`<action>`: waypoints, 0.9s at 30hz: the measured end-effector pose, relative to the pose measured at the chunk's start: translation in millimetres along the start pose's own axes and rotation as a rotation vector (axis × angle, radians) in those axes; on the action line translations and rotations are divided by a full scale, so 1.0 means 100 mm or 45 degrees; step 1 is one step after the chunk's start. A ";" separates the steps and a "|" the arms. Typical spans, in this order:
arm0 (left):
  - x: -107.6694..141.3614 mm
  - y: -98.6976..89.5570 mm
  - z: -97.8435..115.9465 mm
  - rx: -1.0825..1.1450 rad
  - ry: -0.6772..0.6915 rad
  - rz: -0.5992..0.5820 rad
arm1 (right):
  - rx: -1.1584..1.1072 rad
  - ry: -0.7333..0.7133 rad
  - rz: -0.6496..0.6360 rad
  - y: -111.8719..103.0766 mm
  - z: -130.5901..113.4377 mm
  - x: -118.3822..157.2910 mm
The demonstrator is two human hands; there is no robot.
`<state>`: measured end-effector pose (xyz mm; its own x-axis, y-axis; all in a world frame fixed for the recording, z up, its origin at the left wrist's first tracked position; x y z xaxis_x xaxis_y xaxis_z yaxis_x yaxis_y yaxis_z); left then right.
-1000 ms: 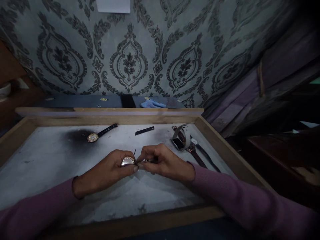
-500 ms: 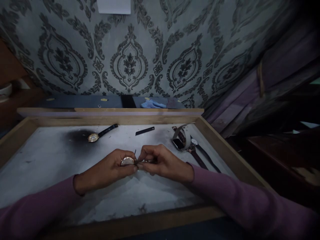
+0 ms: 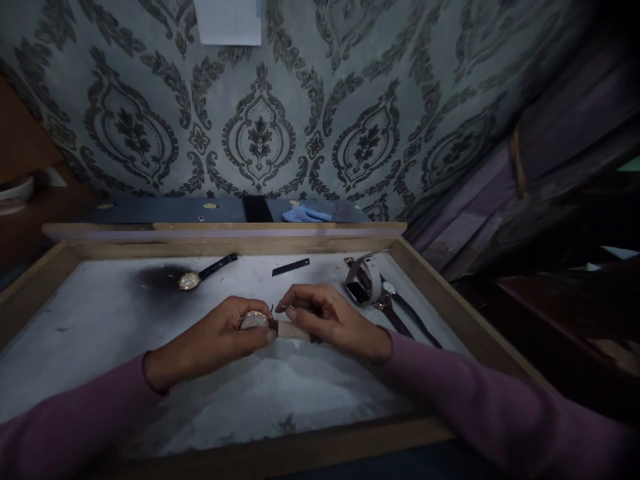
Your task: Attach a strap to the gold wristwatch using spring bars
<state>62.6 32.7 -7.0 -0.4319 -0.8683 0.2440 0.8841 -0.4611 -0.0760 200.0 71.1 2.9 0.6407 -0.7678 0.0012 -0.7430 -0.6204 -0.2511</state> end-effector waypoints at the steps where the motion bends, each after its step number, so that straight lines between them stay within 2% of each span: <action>1: 0.00 -0.01 0.00 0.006 -0.002 0.003 | 0.001 0.011 0.013 -0.01 0.00 0.00; 5: 0.00 -0.02 0.02 0.021 -0.011 0.032 | 0.028 0.049 0.045 -0.05 0.01 -0.02; 16: -0.02 -0.06 -0.03 0.178 -0.039 0.103 | -0.188 0.247 -0.046 0.02 0.07 -0.04; 21: -0.04 -0.06 -0.05 0.199 0.002 0.079 | -0.215 0.237 -0.023 0.00 0.04 -0.03; 27: -0.04 -0.08 -0.02 0.090 0.032 0.126 | -0.228 0.177 -0.025 -0.02 0.00 -0.02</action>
<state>56.8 39.0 -9.5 -0.3456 -0.9136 0.2141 0.9326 -0.3598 -0.0300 200.2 74.1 3.4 0.6316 -0.7624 0.1409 -0.7613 -0.6442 -0.0736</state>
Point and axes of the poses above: each hand's wrist, its own x-axis away from the middle knuckle, its own y-axis out of the palm, z = x × y, the point moved 5 cm from there along -x, towards the middle knuckle, and after that the axes turned 6 degrees about z, right-handed, at the moved point
